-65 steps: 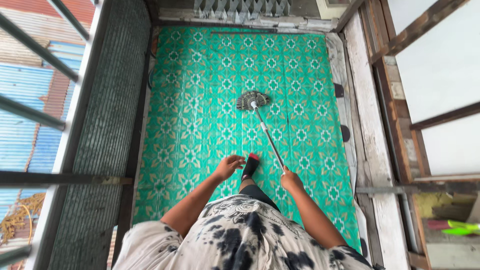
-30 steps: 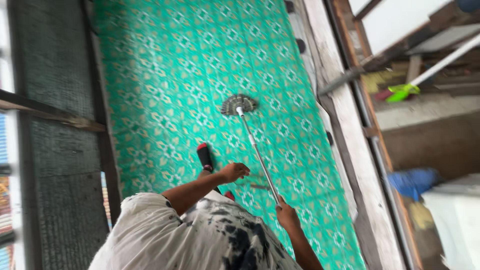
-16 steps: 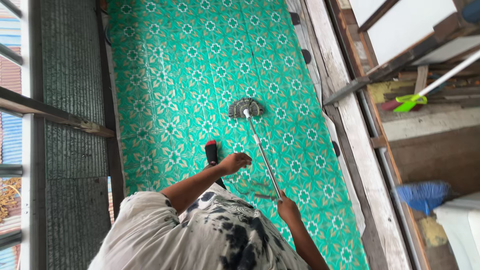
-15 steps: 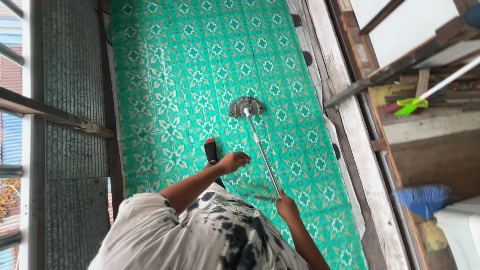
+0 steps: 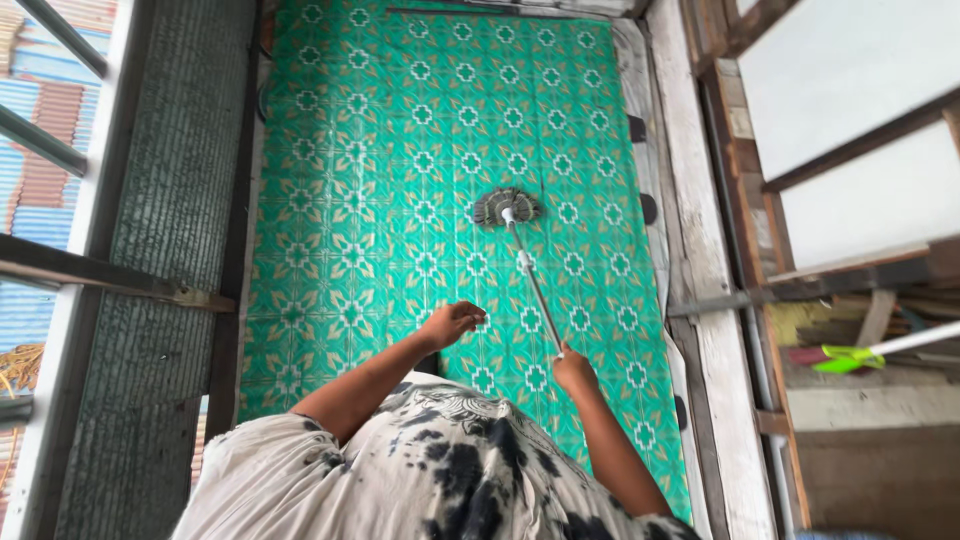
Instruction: The person mops a patterned floor using a mop, moving it back and forth across the surface.
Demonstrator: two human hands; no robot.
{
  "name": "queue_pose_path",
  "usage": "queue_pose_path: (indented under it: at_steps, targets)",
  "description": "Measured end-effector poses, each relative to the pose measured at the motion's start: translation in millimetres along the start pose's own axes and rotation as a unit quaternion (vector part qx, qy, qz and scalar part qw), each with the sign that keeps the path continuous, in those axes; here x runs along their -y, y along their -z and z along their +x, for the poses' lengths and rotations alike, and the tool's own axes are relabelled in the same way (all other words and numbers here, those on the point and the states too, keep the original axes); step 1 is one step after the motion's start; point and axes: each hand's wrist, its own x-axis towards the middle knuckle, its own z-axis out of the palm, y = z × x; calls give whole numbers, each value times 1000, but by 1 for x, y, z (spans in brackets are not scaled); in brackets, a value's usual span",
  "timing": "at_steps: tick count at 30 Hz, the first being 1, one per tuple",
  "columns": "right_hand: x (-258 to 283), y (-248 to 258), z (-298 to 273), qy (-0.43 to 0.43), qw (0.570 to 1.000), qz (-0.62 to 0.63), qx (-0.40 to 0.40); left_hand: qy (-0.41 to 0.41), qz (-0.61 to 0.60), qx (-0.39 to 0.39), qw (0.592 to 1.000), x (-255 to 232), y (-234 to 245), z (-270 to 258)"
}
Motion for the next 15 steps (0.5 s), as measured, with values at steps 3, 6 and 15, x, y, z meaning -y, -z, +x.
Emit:
queue_pose_path:
  at_steps: [3,6,15]
  targets:
    - [25,14,45,-18,1000,-9,8,-27,15,-20,999,4,43,29]
    - [44,29,80,16,999,-17,-28,-2,-25,-42,999,1,71,47]
    - [86,57,197,-13,992,-107,64,-21,-62,-98,993,7,125,100]
